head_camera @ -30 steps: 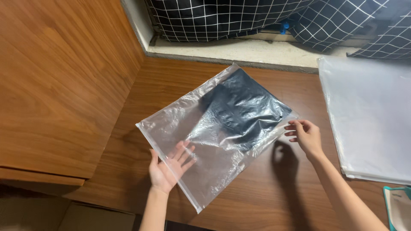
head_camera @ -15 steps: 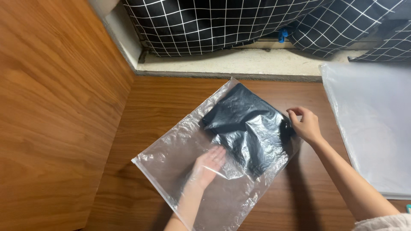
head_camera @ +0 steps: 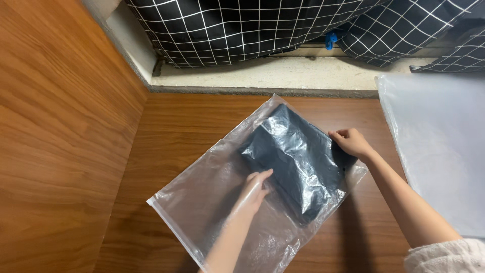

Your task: The person removes a black t-shirt from a hanger and places it on a rack. They then move a cardboard box to a table, open it, and remove a plastic-wrapped t-shirt. The person unwraps the t-shirt, unfolds it, and smooths it out on the table.

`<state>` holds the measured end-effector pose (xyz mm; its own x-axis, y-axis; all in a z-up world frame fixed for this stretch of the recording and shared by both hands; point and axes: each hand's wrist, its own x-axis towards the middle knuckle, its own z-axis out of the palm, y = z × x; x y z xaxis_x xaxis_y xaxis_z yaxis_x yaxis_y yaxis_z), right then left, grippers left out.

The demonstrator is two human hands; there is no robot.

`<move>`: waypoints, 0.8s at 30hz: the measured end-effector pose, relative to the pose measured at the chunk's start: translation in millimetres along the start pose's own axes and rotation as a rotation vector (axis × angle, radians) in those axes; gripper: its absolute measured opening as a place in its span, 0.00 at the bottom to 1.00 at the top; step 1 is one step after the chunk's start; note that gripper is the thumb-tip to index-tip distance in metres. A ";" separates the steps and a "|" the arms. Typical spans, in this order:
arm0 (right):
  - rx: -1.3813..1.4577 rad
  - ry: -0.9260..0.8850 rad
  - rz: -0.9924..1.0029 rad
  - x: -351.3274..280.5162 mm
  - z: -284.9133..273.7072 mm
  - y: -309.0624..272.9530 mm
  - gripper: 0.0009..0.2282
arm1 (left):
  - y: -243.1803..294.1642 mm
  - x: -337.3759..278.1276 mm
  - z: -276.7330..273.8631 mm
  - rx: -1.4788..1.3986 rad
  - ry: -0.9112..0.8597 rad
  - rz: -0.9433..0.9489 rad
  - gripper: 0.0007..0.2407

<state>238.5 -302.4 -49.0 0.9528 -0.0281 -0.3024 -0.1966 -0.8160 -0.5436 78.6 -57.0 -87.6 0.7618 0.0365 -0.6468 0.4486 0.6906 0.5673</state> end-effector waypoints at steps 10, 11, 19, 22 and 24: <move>0.021 -0.042 0.003 9.2 -0.4 19.4 0.15 | 40.3 -63.6 68.4 -0.021 0.018 -0.114 0.39; 0.036 -0.055 0.004 2.5 -4.7 12.0 0.14 | 30.9 -49.2 63.7 -0.038 0.030 -0.104 0.40; 0.372 -0.168 0.006 6.5 -2.4 34.7 0.13 | 44.7 -87.3 65.1 -0.105 -0.030 -0.194 0.42; 0.518 -0.208 0.056 -10.9 -10.0 29.6 0.13 | 20.3 -61.6 40.8 -0.130 0.011 -0.167 0.21; 0.579 -0.188 0.052 -12.6 -9.9 38.4 0.14 | 34.0 -90.4 47.9 -0.178 0.095 -0.175 0.13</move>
<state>221.2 -339.1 -58.3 0.8919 0.0860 -0.4440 -0.3855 -0.3687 -0.8458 47.4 -71.5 14.6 0.6289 -0.0328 -0.7768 0.4736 0.8085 0.3493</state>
